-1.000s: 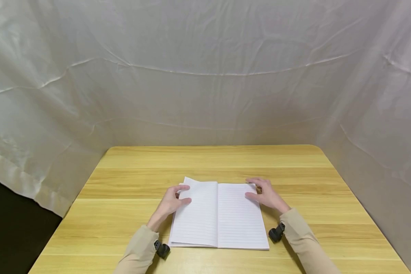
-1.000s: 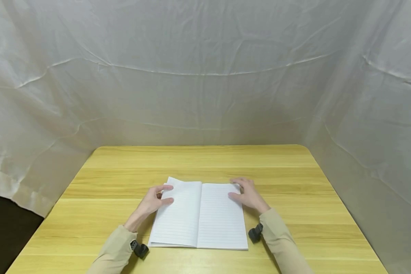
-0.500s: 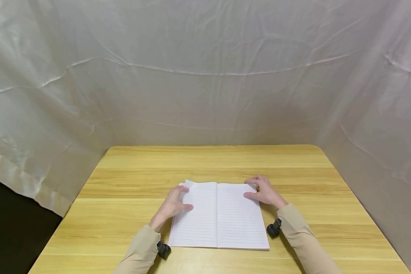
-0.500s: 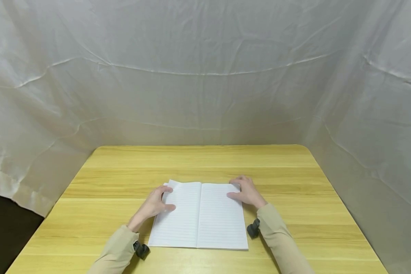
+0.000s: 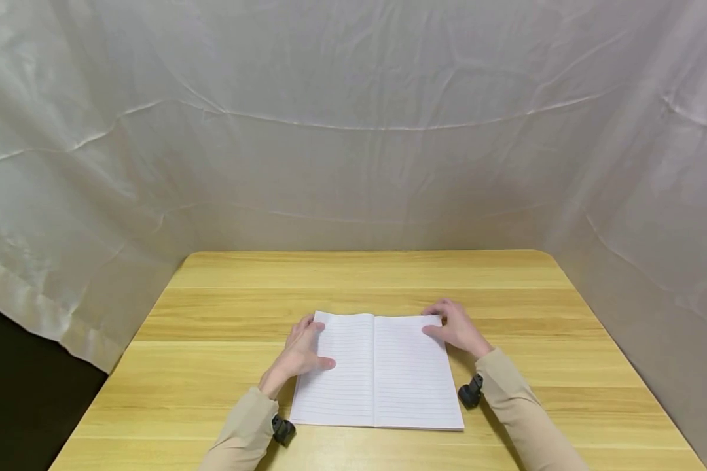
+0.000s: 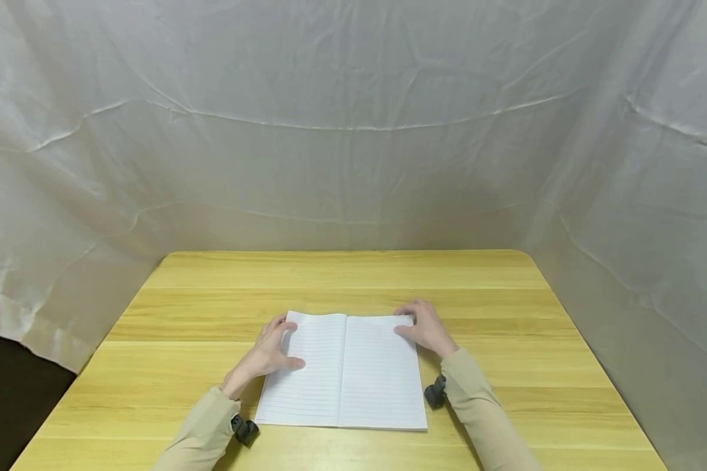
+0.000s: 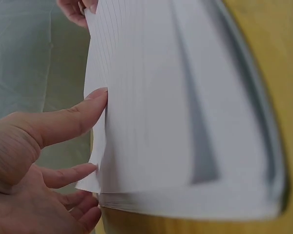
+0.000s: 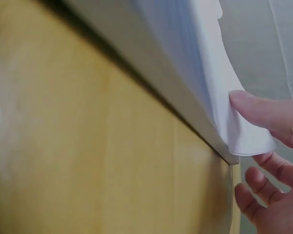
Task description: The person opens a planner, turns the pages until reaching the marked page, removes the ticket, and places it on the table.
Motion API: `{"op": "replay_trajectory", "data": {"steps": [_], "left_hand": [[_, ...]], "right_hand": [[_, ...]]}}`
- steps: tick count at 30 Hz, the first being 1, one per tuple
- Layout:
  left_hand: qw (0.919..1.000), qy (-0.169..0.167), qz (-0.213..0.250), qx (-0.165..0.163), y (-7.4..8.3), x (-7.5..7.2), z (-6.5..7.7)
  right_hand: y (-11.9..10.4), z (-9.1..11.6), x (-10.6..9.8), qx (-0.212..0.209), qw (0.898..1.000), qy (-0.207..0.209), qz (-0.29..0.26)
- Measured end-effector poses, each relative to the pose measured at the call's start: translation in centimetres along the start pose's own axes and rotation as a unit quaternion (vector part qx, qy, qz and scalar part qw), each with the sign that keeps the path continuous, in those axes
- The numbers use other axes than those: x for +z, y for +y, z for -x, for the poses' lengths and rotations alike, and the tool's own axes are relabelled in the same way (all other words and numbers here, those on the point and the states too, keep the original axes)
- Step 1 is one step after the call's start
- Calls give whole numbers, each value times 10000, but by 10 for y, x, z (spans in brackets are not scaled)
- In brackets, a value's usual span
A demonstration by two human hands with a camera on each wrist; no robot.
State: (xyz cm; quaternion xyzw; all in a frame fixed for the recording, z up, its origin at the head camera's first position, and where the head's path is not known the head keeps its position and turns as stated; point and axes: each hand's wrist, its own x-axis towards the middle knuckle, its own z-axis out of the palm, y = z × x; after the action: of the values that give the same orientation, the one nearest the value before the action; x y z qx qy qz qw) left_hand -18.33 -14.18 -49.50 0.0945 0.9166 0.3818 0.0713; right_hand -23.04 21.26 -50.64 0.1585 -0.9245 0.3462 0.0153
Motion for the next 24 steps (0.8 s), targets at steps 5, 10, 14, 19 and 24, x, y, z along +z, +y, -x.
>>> {"op": "replay_trajectory", "data": {"steps": [5, 10, 14, 19, 24], "left_hand": [[10000, -53, -6, -53, -1, 0, 0], [9999, -108, 3, -74, -1, 0, 0], [9999, -122, 31, -42, 0, -1, 1], [9999, -141, 31, 3, -1, -1, 1], [9999, -156, 16, 32, -2, -1, 1]], "right_hand": [[-1, -2, -1, 304, 9988, 244, -301], [-2, -3, -2, 355, 9982, 328, -341], [-3, -4, -2, 302, 9984, 409, -263], [-5, -6, -1, 198, 9980, 547, -241], [-8, -5, -1, 97, 9971, 721, -225]]}}
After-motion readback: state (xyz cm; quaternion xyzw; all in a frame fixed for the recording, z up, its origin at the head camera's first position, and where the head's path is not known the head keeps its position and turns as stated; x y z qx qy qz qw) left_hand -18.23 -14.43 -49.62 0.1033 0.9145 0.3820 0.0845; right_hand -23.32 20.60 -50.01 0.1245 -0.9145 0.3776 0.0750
